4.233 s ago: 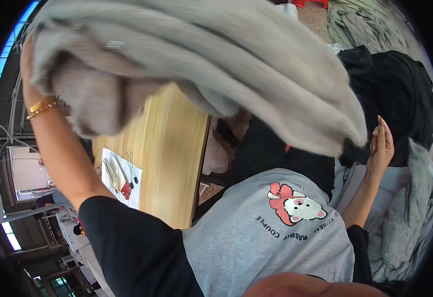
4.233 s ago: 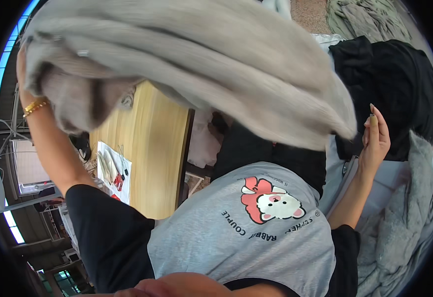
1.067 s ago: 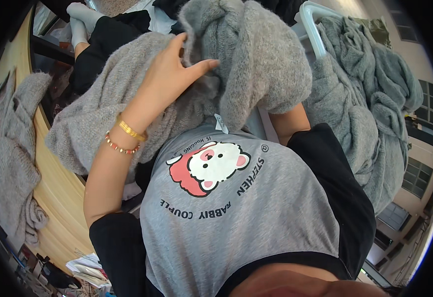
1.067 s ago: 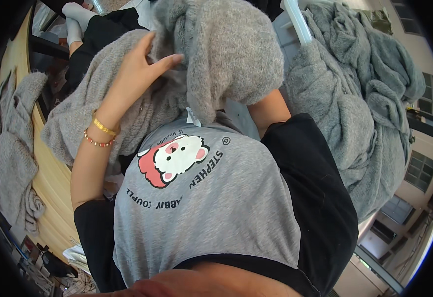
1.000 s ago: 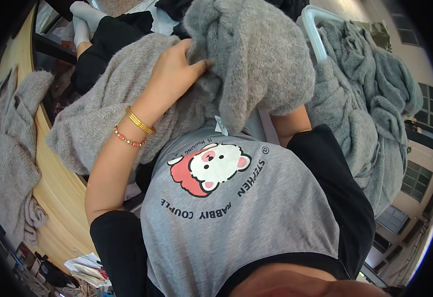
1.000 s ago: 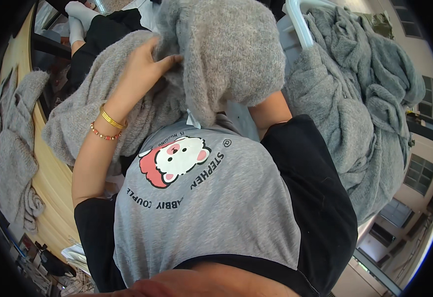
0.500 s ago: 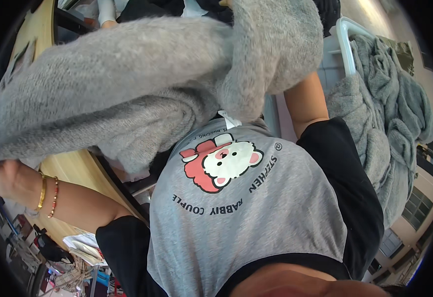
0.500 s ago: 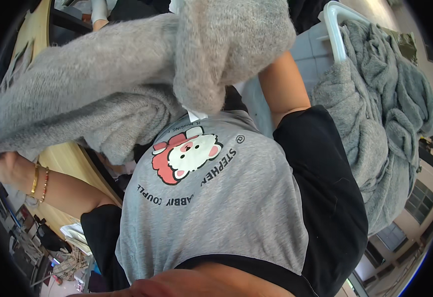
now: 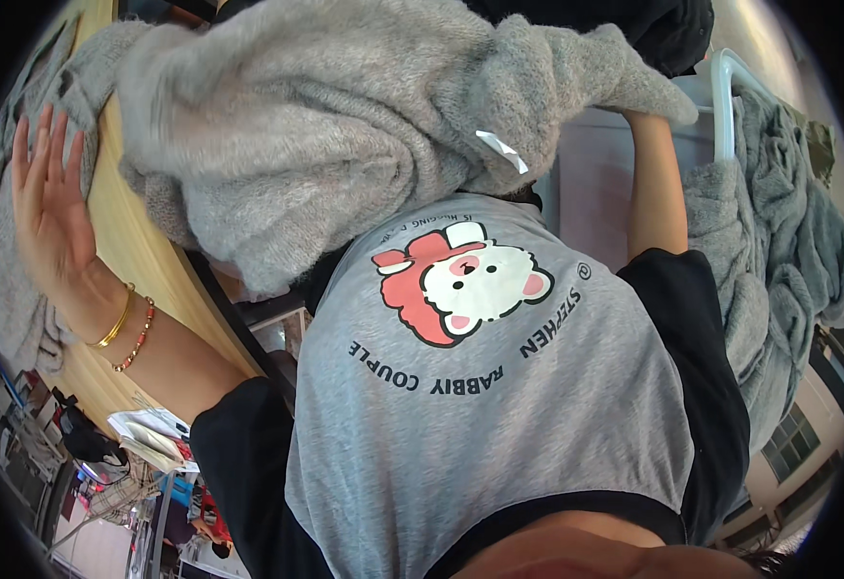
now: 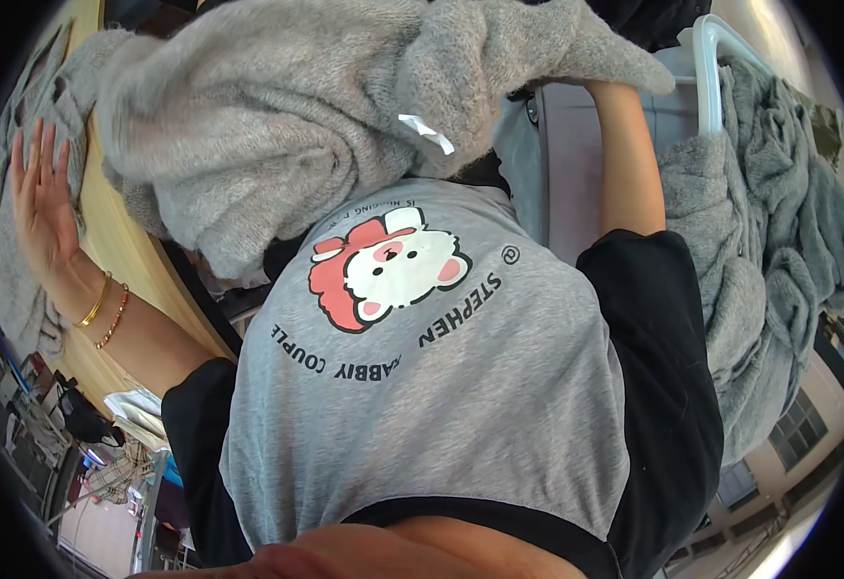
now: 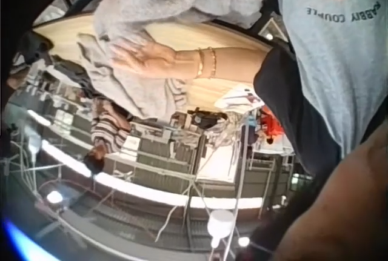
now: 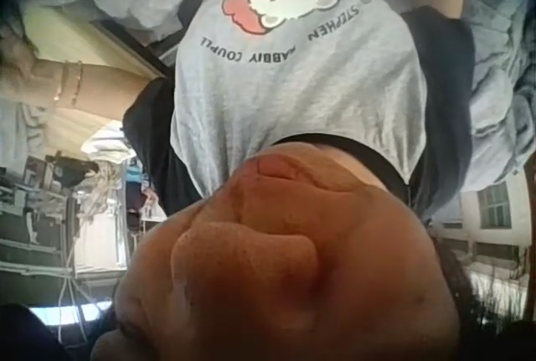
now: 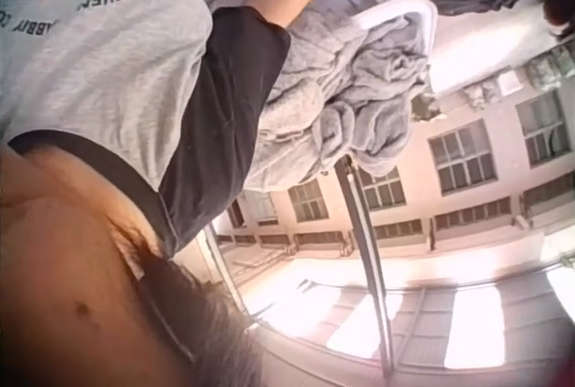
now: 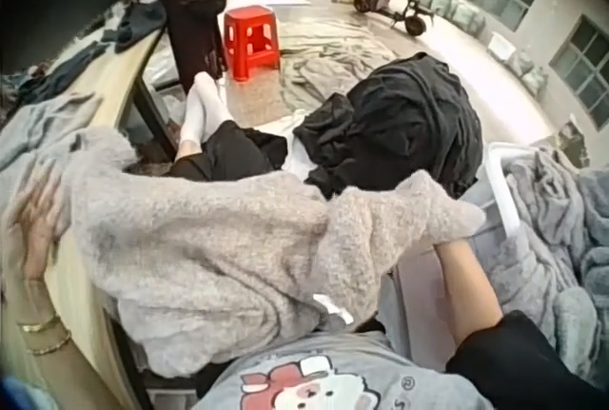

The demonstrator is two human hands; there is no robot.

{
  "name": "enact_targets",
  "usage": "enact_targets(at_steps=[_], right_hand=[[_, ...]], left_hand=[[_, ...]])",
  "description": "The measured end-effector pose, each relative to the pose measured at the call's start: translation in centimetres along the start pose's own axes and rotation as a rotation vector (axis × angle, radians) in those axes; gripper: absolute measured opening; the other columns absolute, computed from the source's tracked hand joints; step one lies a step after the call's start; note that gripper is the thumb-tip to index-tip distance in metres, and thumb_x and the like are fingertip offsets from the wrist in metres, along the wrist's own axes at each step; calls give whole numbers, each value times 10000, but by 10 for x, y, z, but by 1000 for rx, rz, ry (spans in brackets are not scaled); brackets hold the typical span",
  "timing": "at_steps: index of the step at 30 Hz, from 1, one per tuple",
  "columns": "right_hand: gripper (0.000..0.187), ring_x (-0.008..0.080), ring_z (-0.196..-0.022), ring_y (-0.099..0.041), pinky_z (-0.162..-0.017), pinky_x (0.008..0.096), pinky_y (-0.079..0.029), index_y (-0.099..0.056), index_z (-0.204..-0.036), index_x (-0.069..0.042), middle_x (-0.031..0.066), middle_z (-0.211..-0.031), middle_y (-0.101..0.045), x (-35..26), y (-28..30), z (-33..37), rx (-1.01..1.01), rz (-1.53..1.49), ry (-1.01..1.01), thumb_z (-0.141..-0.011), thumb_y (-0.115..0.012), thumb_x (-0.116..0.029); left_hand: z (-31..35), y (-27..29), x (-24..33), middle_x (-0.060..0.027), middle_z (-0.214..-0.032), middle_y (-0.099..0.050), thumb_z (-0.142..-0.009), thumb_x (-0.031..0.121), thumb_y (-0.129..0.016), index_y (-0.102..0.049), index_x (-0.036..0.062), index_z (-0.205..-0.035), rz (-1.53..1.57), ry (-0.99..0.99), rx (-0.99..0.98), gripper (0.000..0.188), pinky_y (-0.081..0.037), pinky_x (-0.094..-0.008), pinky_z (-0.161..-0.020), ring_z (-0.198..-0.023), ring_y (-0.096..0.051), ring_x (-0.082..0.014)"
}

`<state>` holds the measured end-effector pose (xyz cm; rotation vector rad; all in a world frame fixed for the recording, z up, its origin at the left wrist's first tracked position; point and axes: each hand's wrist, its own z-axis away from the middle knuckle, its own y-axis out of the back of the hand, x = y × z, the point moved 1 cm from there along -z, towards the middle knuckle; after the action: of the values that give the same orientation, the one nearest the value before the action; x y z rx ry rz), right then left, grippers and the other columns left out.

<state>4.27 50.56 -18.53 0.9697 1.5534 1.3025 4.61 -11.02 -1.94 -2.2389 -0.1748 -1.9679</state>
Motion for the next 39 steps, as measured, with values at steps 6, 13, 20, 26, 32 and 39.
enact_targets(at_steps=[6,13,20,26,32,39], right_hand=[[524,279,-1083,-638,-934,369,-489,-674,-1166,-68,133,-1151,-682,-62,66,13,-580,-76,-374,-697,-810,-258],[456,110,-689,-530,-630,269,-442,-666,-1193,-65,32,-835,-635,-94,120,15,-316,-251,-264,-765,-783,-170],[360,47,-527,-374,-482,226,-310,-612,-1209,-29,-42,-601,-429,-206,107,-20,-266,-850,159,-865,-706,-79],[340,78,-714,-539,-631,243,-442,-642,-1147,-22,5,-831,-633,-213,28,-41,-337,-692,335,-821,-724,-70],[288,35,-671,-474,-623,205,-401,-664,-1116,1,-37,-774,-576,-197,67,-46,-312,-921,278,-836,-692,-64],[463,37,-583,-321,-553,214,-257,-636,-1275,-60,-88,-642,-339,-249,76,-55,-186,-1412,260,-817,-698,-70]], left_hand=[[51,-91,-10,-81,-1187,-674,-896,99,-667,-648,40,-1212,-524,-252,-399,322,-472,-274,-915,-1073,-625,-179],[128,-150,-24,-55,-948,-618,-756,140,-753,-650,77,-1052,-953,-410,-647,320,-495,-362,-757,-914,-603,-271],[100,-126,-61,-50,-975,-630,-793,115,-679,-655,101,-1016,-1131,-363,-562,225,-487,-401,-812,-917,-612,-313],[58,-73,-63,-62,-1113,-668,-955,71,-597,-626,5,-1157,-51,86,-253,215,-486,-248,-846,-944,-639,-144],[75,-79,-29,-91,-1118,-681,-928,61,-602,-601,-21,-1198,205,117,-86,282,-489,-296,-918,-1015,-643,-168],[96,-85,-16,-116,-1185,-650,-961,62,-524,-548,-11,-1266,445,154,-128,315,-487,-329,-939,-1062,-632,-198]])
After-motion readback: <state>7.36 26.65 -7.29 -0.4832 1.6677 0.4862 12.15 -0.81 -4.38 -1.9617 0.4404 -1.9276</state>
